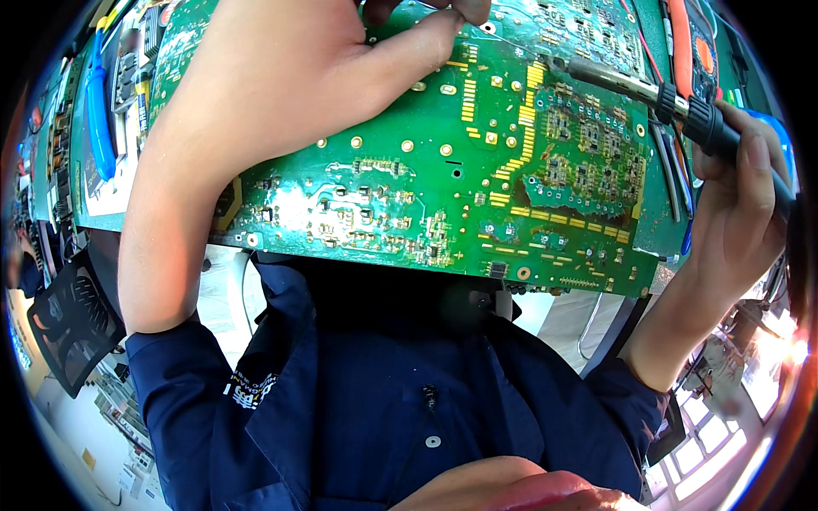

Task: The person uses a soldering iron and a desoldering pump to manipulate components on a large green circuit board at a repair bench.

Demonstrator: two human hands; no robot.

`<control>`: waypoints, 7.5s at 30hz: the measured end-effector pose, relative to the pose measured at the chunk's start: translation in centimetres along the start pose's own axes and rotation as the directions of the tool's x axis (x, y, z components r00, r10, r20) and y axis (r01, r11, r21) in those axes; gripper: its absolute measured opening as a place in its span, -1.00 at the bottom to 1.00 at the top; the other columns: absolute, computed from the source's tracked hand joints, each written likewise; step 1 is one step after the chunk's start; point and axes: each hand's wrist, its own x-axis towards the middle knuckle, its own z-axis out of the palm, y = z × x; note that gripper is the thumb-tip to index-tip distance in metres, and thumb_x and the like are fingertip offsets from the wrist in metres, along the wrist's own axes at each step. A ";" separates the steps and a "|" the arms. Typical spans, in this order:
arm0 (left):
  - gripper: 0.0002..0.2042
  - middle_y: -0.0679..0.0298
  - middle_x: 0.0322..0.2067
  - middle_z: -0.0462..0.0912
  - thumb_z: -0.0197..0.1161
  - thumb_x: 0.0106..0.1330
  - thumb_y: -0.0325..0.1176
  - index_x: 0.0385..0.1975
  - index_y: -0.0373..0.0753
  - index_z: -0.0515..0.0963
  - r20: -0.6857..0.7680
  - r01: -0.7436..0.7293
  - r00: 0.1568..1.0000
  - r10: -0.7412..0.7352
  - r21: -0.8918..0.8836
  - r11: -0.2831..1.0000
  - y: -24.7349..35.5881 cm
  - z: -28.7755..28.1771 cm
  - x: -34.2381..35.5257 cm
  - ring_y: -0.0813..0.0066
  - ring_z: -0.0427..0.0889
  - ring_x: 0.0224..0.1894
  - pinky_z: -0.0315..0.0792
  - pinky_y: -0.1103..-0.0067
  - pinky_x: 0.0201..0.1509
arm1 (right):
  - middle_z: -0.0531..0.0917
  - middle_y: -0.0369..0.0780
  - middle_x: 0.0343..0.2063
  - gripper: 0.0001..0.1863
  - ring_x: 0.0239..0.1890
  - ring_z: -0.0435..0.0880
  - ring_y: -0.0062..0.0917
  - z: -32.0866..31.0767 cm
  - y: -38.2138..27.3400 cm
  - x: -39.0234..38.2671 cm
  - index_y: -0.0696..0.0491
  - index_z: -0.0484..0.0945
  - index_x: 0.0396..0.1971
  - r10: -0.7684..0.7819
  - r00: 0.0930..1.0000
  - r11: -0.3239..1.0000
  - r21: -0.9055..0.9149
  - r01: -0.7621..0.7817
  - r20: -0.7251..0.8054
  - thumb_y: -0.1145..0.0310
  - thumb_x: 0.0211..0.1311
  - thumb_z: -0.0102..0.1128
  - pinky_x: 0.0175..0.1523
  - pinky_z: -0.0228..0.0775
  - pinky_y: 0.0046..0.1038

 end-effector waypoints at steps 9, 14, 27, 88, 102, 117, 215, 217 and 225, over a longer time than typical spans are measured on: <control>-0.90 0.29 -0.54 0.47 0.19 0.03 -0.57 -0.45 -0.33 0.59 -0.006 -0.062 0.998 0.063 0.086 0.994 0.4 0.0 -0.1 0.61 0.40 -0.62 0.25 0.65 -0.59 | 0.52 -0.13 -0.51 -0.63 -0.54 0.44 -0.59 1.4 -0.5 0.5 0.43 0.52 -0.18 -0.190 0.982 0.979 0.074 0.189 0.013 0.34 0.34 -0.01 -0.36 0.26 -0.59; -0.91 0.29 -0.55 0.47 0.20 0.03 -0.56 -0.45 -0.31 0.60 0.059 0.110 0.991 -0.120 0.145 0.983 2.9 -0.7 0.8 0.63 0.38 -0.64 0.22 0.65 -0.60 | 0.53 -0.13 -0.55 -0.66 -0.56 0.45 -0.58 1.5 -0.7 0.6 0.41 0.53 -0.20 0.098 0.995 0.931 0.350 -0.098 0.020 0.36 0.30 0.06 -0.38 0.27 -0.58; -0.92 0.28 -0.57 0.48 0.19 0.01 -0.55 -0.49 -0.31 0.59 -0.013 -0.031 0.999 0.030 -0.044 0.999 -0.4 -0.2 -0.2 0.57 0.38 -0.66 0.23 0.62 -0.61 | 0.51 -0.19 -0.62 -0.76 -0.59 0.46 -0.59 1.2 -0.4 0.8 0.24 0.53 -0.48 0.122 0.981 0.922 0.350 -0.168 0.150 0.34 0.24 0.12 -0.09 0.37 -0.55; -0.91 0.25 -0.52 0.48 0.16 0.06 -0.56 -0.44 -0.35 0.58 0.019 -0.052 0.998 0.055 -0.108 0.993 -0.7 0.2 -0.3 0.56 0.40 -0.62 0.27 0.63 -0.56 | 0.45 -0.25 -0.68 -0.73 -0.61 0.39 -0.65 2.1 -2.7 0.3 0.23 0.50 -0.53 0.252 0.962 0.906 0.324 -0.272 0.103 0.32 0.22 0.09 -0.37 0.22 -0.64; -0.91 0.27 -0.51 0.48 0.16 0.08 -0.55 -0.44 -0.33 0.58 0.025 -0.038 0.999 0.041 -0.103 0.994 -0.6 0.2 -0.2 0.59 0.39 -0.63 0.27 0.65 -0.57 | 0.46 -0.25 -0.67 -0.74 -0.60 0.41 -0.66 1.8 -3.4 -0.1 0.20 0.49 -0.56 0.095 0.991 0.983 0.147 -0.108 0.093 0.32 0.22 0.11 -0.23 0.30 -0.62; -0.91 0.24 -0.51 0.50 0.18 0.05 -0.55 -0.44 -0.34 0.58 0.026 -0.095 0.995 0.096 -0.027 0.995 -0.5 0.2 -0.1 0.51 0.45 -0.58 0.33 0.61 -0.52 | 0.46 -0.26 -0.68 -0.71 -0.61 0.39 -0.67 1.9 -3.3 0.1 0.19 0.49 -0.58 0.139 0.987 0.975 0.162 -0.151 0.084 0.28 0.22 0.09 -0.32 0.23 -0.65; -0.90 0.21 -0.50 0.50 0.21 0.08 -0.61 -0.40 -0.33 0.58 0.035 -0.153 0.988 0.149 0.128 0.980 -0.2 0.2 -0.1 0.40 0.47 -0.57 0.33 0.54 -0.50 | 0.50 -0.22 -0.62 -0.63 -0.59 0.47 -0.64 0.7 -2.5 -0.2 0.32 0.54 -0.27 0.183 0.965 0.951 0.215 -0.223 0.189 0.24 0.28 0.05 -0.44 0.26 -0.66; -0.89 0.21 -0.50 0.50 0.21 0.08 -0.61 -0.40 -0.33 0.58 0.036 -0.142 0.990 0.139 0.106 0.984 0.3 0.5 -0.1 0.41 0.47 -0.57 0.33 0.54 -0.51 | 0.50 -0.22 -0.62 -0.63 -0.60 0.47 -0.65 0.7 -2.5 -0.2 0.32 0.53 -0.26 0.189 0.966 0.952 0.208 -0.225 0.176 0.23 0.29 0.05 -0.44 0.26 -0.67; -0.89 0.21 -0.51 0.50 0.21 0.08 -0.60 -0.39 -0.34 0.59 0.037 -0.125 0.991 0.125 -0.013 0.992 -1.0 0.7 -0.1 0.42 0.47 -0.57 0.35 0.54 -0.50 | 0.50 -0.22 -0.62 -0.64 -0.60 0.46 -0.65 1.0 -2.8 -0.3 0.31 0.53 -0.27 0.191 0.967 0.952 0.207 -0.224 0.167 0.24 0.29 0.05 -0.42 0.26 -0.67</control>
